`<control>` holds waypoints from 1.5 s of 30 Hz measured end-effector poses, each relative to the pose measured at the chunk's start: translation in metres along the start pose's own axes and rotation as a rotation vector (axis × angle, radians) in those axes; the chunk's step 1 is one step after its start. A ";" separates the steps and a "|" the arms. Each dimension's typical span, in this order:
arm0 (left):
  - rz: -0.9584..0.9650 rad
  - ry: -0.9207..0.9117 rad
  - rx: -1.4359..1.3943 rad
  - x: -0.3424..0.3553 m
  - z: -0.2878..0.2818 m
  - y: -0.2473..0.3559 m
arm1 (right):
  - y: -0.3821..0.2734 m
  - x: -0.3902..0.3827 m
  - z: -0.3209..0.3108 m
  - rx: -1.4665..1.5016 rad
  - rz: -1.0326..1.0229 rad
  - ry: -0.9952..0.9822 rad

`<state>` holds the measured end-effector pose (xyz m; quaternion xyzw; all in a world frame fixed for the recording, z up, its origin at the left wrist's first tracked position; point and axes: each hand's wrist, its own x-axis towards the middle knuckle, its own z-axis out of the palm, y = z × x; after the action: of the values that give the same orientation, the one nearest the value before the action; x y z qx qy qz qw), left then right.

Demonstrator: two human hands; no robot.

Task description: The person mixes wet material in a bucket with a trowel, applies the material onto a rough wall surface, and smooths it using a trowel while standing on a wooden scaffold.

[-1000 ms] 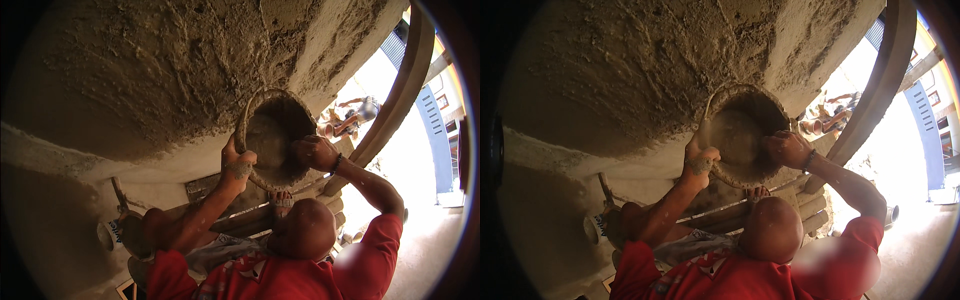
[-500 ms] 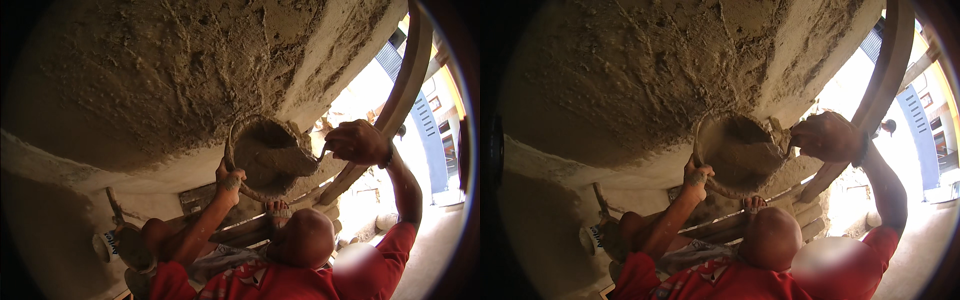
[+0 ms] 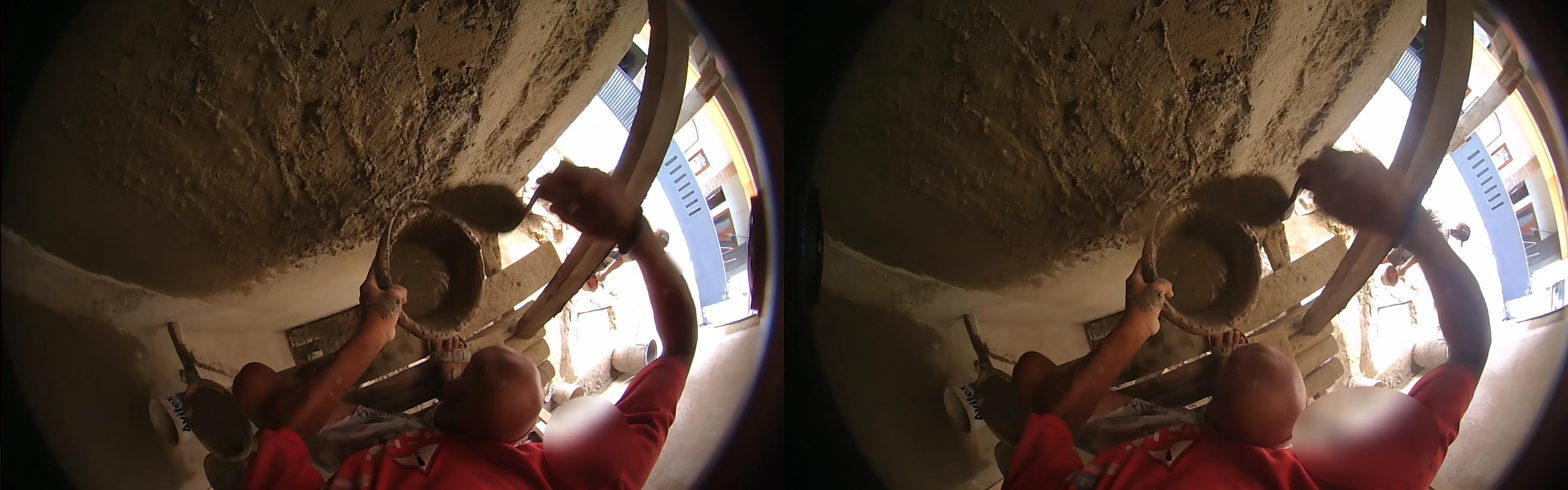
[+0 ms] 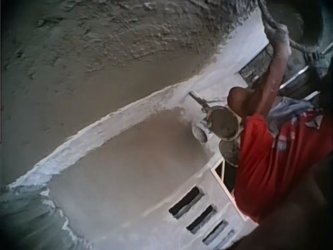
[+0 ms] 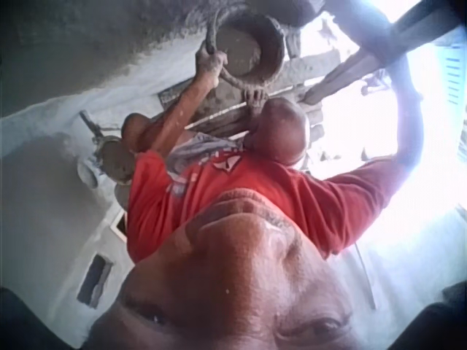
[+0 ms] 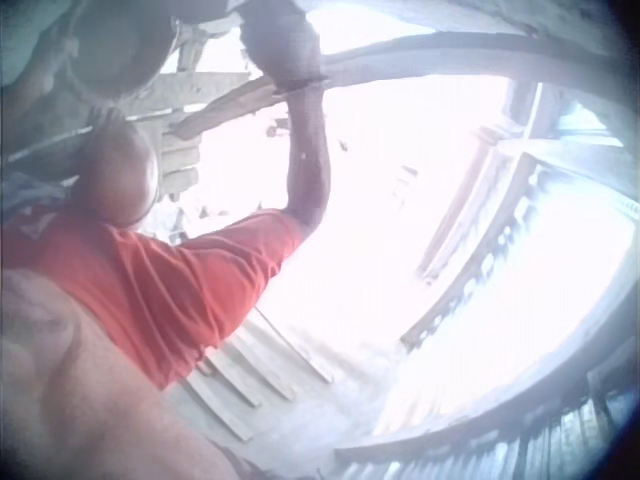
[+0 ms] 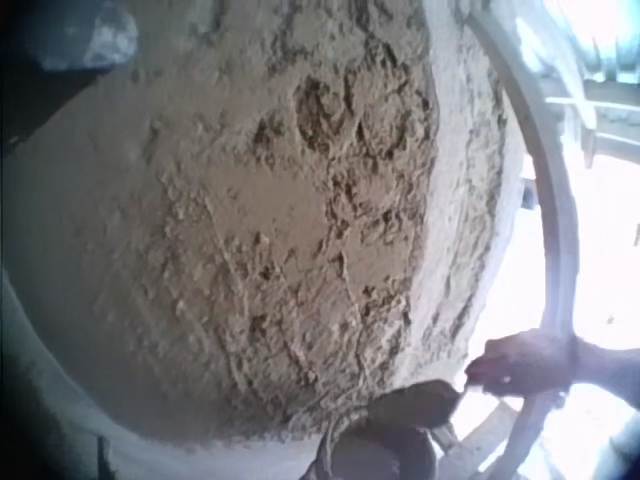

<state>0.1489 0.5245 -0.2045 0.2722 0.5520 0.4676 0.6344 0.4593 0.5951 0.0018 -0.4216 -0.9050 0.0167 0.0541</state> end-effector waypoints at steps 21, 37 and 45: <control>0.104 -0.134 -0.054 -0.010 0.043 0.049 | -0.027 -0.033 0.114 0.118 -0.041 0.097; 0.075 -0.124 -0.145 -0.009 0.034 0.037 | 0.038 0.045 -0.126 -0.166 -0.049 0.306; 0.135 -0.155 -0.143 -0.011 0.037 0.042 | 0.003 0.002 -0.104 0.211 0.085 0.116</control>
<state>0.1722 0.5384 -0.1543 0.2980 0.4469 0.5249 0.6602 0.4716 0.5967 0.1048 -0.4520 -0.8748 0.0897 0.1497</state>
